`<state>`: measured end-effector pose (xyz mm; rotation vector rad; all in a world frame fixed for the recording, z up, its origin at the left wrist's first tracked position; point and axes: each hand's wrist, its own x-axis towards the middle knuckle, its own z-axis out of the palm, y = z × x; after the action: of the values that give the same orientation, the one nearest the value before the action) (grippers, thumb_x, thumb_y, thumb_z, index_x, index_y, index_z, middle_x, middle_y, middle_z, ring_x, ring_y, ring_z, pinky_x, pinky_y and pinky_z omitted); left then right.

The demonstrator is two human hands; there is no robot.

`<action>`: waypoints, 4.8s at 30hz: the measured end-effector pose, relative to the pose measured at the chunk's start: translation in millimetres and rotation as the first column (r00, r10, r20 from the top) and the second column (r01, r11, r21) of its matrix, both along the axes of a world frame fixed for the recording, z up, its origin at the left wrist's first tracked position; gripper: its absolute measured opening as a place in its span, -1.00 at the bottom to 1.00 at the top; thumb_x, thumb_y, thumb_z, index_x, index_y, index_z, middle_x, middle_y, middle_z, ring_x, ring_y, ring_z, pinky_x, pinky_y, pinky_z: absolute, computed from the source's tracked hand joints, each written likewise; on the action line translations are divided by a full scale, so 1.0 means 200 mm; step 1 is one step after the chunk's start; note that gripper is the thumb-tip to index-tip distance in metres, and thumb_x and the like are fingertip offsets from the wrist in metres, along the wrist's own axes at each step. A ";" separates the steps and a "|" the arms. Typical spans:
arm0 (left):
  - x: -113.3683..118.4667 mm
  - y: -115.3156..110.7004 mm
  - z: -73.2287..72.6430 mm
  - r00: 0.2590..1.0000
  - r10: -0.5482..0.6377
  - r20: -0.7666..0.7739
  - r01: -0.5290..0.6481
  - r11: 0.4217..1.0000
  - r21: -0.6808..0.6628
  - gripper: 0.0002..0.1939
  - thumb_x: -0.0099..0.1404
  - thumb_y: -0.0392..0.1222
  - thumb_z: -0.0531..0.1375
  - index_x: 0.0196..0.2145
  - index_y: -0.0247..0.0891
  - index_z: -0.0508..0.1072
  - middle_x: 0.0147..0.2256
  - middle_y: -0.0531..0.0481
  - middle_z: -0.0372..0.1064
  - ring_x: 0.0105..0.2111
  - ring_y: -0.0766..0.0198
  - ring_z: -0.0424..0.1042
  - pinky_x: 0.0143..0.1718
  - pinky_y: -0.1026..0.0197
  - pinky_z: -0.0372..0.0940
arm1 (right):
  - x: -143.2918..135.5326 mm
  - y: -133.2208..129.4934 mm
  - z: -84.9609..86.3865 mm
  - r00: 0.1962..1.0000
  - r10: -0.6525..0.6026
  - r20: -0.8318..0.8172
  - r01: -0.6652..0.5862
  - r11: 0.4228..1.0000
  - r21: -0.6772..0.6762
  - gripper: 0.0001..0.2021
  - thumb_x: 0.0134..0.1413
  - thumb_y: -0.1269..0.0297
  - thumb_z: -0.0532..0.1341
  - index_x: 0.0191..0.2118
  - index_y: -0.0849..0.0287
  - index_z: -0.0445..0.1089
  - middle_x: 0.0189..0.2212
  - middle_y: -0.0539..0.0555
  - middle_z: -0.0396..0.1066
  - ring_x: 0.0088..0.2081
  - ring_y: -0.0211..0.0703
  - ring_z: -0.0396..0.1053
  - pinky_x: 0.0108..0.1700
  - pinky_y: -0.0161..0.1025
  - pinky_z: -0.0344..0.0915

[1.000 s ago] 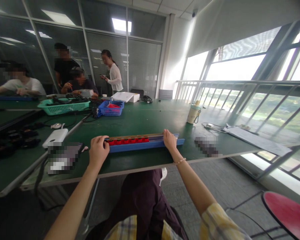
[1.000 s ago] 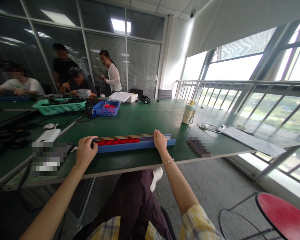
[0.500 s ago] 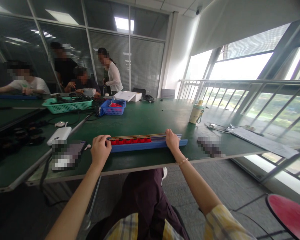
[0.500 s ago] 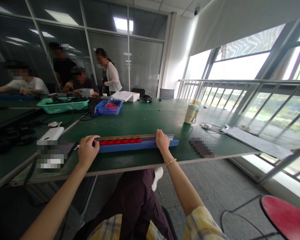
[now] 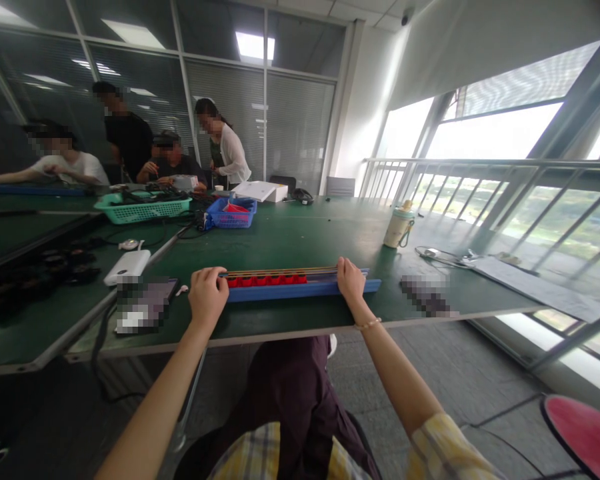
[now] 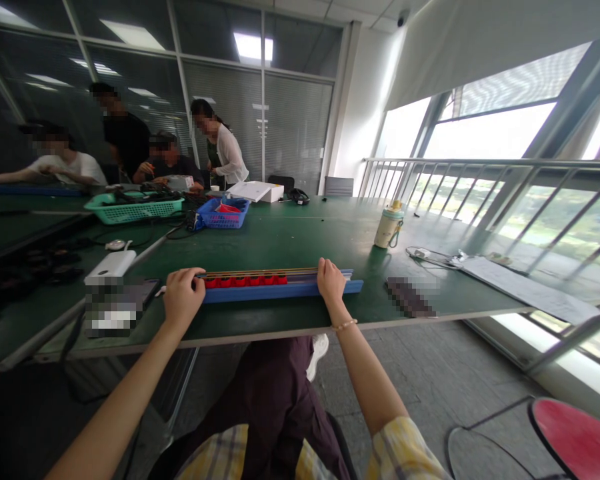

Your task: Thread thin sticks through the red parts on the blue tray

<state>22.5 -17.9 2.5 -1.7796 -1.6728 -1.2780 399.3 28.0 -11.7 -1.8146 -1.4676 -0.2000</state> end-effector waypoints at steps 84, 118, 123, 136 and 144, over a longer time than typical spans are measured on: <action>-0.04 0.03 -0.01 0.966 -0.189 -0.177 0.200 0.979 0.046 -0.63 0.30 -0.38 0.04 -0.13 -0.15 0.59 -0.14 -0.05 0.53 -0.04 0.05 0.32 0.05 -0.02 0.21 | 0.23 0.22 0.03 0.941 0.318 -0.111 -0.264 0.901 0.343 -0.63 0.26 0.09 0.05 -0.32 0.16 0.55 -0.33 0.16 0.47 -0.23 -0.04 0.33 -0.07 -0.12 0.23; -0.04 0.03 -0.01 0.973 -0.177 -0.148 0.185 0.982 0.037 -0.65 0.29 -0.38 0.05 -0.15 -0.15 0.58 -0.14 -0.06 0.52 -0.03 0.03 0.32 0.04 -0.04 0.19 | 0.27 0.38 0.05 0.926 0.364 0.096 -0.248 0.782 -0.572 -0.54 0.05 0.55 0.09 -0.07 0.05 0.62 -0.11 0.11 0.59 -0.09 -0.05 0.51 -0.15 -0.32 0.36; -0.04 0.03 -0.02 0.972 -0.179 -0.151 0.185 0.982 0.032 -0.65 0.29 -0.37 0.04 -0.15 -0.15 0.58 -0.14 -0.06 0.51 -0.03 0.04 0.32 0.04 -0.03 0.18 | 0.27 0.37 0.05 0.931 0.354 0.089 -0.246 0.789 -0.563 -0.57 0.04 0.51 0.10 -0.09 0.05 0.63 -0.12 0.11 0.59 -0.10 -0.05 0.49 -0.14 -0.31 0.35; -0.04 0.02 -0.02 0.976 -0.164 -0.143 0.169 0.985 0.022 -0.65 0.27 -0.38 0.05 -0.15 -0.14 0.58 -0.13 -0.08 0.50 -0.02 0.02 0.31 0.04 -0.06 0.17 | 0.28 0.20 0.13 0.569 0.627 -0.532 -0.735 0.678 0.012 -0.60 -0.04 -0.01 0.28 -0.22 0.22 0.59 -0.34 0.13 0.56 -0.24 -0.10 0.41 -0.21 -0.24 0.30; -0.05 0.03 -0.03 0.980 -0.129 -0.151 0.135 0.990 0.036 -0.64 0.28 -0.37 0.06 -0.15 -0.13 0.60 -0.15 -0.11 0.44 -0.03 0.02 0.29 0.01 -0.03 0.19 | 0.28 0.20 0.14 0.514 0.619 -0.594 -0.806 0.586 -0.086 -0.57 -0.24 -0.02 0.44 -0.29 0.22 0.63 -0.37 0.08 0.57 -0.26 -0.11 0.43 -0.07 -0.17 0.31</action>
<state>13.1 -11.9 -2.7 -1.9351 -1.4549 -1.1953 454.3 68.5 15.5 -1.1615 -1.7879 0.9801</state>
